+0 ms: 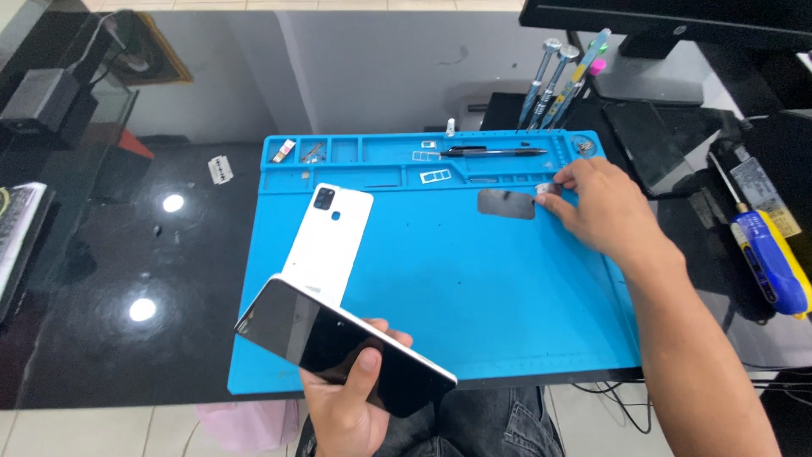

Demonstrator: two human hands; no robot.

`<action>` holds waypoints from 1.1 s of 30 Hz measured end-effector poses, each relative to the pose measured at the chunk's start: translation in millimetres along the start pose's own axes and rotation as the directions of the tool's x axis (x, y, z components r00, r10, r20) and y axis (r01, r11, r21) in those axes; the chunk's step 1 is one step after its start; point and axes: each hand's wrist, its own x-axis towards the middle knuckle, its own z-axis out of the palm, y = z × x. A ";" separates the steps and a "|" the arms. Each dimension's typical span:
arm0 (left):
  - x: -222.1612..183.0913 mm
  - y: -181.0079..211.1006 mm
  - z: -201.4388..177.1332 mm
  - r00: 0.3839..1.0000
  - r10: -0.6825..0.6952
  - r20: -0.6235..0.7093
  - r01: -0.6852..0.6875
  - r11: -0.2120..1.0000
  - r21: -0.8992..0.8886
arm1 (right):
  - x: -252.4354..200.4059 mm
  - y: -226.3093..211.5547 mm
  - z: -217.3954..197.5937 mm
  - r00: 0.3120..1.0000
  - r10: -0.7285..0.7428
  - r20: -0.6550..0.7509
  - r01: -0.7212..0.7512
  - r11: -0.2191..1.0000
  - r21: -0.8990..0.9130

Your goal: Removing the mid-frame from a smartphone using a plastic prying tool.

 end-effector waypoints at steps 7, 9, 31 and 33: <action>-0.6 7.3 5.7 0.997 -0.004 0.080 0.003 1.000 0.012 | -3.6 -18.6 -17.5 0.994 0.052 0.099 -0.059 0.996 0.068; -2.1 12.8 12.9 0.987 -0.079 0.139 0.075 0.997 0.031 | -2.1 -26.5 -25.1 0.977 0.099 0.191 -0.109 0.993 0.044; -13.7 58.4 48.7 0.842 -0.390 0.373 0.067 0.761 0.645 | -3.9 -36.4 -32.1 0.959 0.183 0.215 -0.182 0.983 -0.027; -13.5 63.0 53.9 0.840 -0.421 0.341 0.109 0.749 0.654 | -0.9 -32.4 -32.6 0.957 0.163 0.239 -0.160 0.987 -0.032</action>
